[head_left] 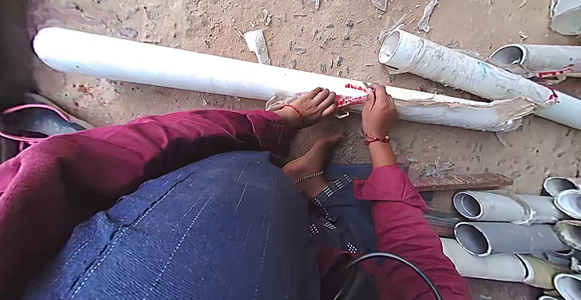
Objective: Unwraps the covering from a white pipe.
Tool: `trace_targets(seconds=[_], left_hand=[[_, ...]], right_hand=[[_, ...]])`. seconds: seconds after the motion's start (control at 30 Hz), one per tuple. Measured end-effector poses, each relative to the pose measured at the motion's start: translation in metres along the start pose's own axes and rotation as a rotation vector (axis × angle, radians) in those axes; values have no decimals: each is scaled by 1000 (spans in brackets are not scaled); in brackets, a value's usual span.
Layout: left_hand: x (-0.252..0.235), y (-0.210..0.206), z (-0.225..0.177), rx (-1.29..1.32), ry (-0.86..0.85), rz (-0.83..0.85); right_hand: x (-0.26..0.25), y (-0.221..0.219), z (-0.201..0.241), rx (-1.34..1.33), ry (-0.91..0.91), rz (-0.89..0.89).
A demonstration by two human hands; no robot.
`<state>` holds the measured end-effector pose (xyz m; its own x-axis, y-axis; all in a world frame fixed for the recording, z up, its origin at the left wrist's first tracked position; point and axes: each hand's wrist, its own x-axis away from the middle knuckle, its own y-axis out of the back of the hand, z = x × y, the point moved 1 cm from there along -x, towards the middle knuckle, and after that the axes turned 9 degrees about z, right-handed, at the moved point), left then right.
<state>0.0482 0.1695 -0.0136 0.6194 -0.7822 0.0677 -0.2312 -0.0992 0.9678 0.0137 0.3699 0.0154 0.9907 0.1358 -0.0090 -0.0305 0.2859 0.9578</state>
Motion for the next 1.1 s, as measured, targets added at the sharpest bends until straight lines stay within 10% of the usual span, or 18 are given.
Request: trace_targets(seconds=[0.23, 0.37, 0.67, 0.83, 0.97, 1.1], left_hand=[[14, -9, 17, 116, -137, 143], [13, -31, 21, 155, -165, -142], [14, -25, 26, 194, -202, -95], [-3, 2, 16, 310, 4, -70], [-45, 43, 4, 480, 391, 322], [-67, 51, 10, 408, 334, 563]], right_hand=[[8, -3, 19, 152, 233, 113], [-5, 2, 18, 224, 331, 119], [-14, 15, 5, 421, 468, 221], [-21, 47, -13, 491, 253, 432], [11, 61, -22, 206, -45, 220], [75, 55, -7, -76, -333, 252]])
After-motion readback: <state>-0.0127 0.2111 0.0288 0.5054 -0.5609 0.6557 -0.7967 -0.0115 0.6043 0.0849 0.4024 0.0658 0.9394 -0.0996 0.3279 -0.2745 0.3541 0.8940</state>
